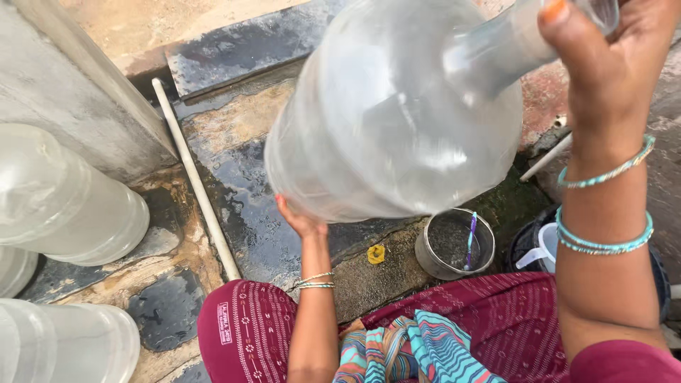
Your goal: The person sits on the ground and repeatedly rinses a large transparent water jug by pouring water into it and shaking it. They use a small jug to add water and a toothbrush to scrub the inside of the jug's neck. The process is repeated multiple times.
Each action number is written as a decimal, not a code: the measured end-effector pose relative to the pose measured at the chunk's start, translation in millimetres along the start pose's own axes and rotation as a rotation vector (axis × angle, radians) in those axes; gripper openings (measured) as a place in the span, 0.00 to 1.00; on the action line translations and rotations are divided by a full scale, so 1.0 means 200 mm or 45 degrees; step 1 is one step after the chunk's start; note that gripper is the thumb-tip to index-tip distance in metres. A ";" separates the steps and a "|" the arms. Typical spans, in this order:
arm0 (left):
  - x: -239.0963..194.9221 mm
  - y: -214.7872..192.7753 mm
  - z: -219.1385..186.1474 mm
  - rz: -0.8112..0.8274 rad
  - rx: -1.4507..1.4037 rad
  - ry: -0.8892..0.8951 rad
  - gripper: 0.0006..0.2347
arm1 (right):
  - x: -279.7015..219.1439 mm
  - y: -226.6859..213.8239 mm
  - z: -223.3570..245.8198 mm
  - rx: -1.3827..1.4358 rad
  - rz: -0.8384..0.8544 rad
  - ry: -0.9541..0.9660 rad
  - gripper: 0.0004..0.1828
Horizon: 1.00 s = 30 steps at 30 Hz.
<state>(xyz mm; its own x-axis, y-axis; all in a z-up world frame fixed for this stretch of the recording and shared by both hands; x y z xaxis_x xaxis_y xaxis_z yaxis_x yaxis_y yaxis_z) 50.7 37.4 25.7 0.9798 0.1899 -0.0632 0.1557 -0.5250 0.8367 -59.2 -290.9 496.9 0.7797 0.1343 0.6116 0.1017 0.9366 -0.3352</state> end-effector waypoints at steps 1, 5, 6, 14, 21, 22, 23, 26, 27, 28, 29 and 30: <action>0.00 0.02 -0.02 0.069 -0.020 -0.012 0.31 | -0.02 -0.07 -0.03 -0.058 -0.034 0.076 0.20; 0.13 0.25 -0.27 0.201 0.038 0.128 0.27 | -0.17 -0.46 -0.22 -0.053 -0.120 0.168 0.18; 0.12 0.31 -0.36 0.179 0.108 0.198 0.26 | -0.26 -0.54 -0.31 0.069 -0.137 0.187 0.18; 0.02 1.44 -1.07 1.004 0.980 0.911 0.30 | -0.98 -0.50 -1.56 0.759 -0.384 0.936 0.36; 0.19 1.29 -1.04 0.501 1.869 0.678 0.35 | -1.35 -0.25 -2.22 0.700 -0.211 1.558 0.39; 0.27 1.17 -0.99 0.372 1.950 0.498 0.36 | -1.40 -0.24 -2.25 0.656 -0.163 1.620 0.37; 0.34 1.04 -0.95 0.243 2.023 0.316 0.37 | -1.45 -0.23 -2.26 0.611 -0.114 1.682 0.36; 0.47 0.75 -0.78 0.208 2.291 0.008 0.45 | -1.60 -0.14 -2.23 0.610 0.185 1.906 0.56; 0.49 0.69 -0.72 0.232 2.307 -0.072 0.47 | -1.62 -0.16 -2.22 0.510 0.143 1.938 0.56; 0.53 0.67 -0.67 0.275 2.291 -0.136 0.45 | -1.57 -0.20 -2.22 0.409 0.088 1.949 0.56; 0.56 0.68 -0.63 0.320 2.275 -0.198 0.43 | -1.52 -0.25 -2.20 0.309 0.032 1.959 0.56; 0.54 0.63 -0.61 0.341 2.265 -0.292 0.41 | -1.48 -0.28 -2.17 0.309 -0.084 1.845 0.53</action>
<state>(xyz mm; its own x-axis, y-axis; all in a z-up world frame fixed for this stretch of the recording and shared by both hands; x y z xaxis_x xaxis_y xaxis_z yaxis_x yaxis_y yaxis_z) 161.6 93.0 190.1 0.9702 -0.0642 -0.2334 -0.2086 -0.7113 -0.6713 -27.1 -523.2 23.6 0.7172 -0.2073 -0.6653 0.1710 0.9779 -0.1203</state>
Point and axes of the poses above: each hand's wrist, its own x-axis towards the middle knuckle, its own y-axis out of the palm, z = x × y, the point moved 7 cm from there along x, towards the middle knuckle, and after that the axes turned 13 degrees about z, right-handed, at the moved point
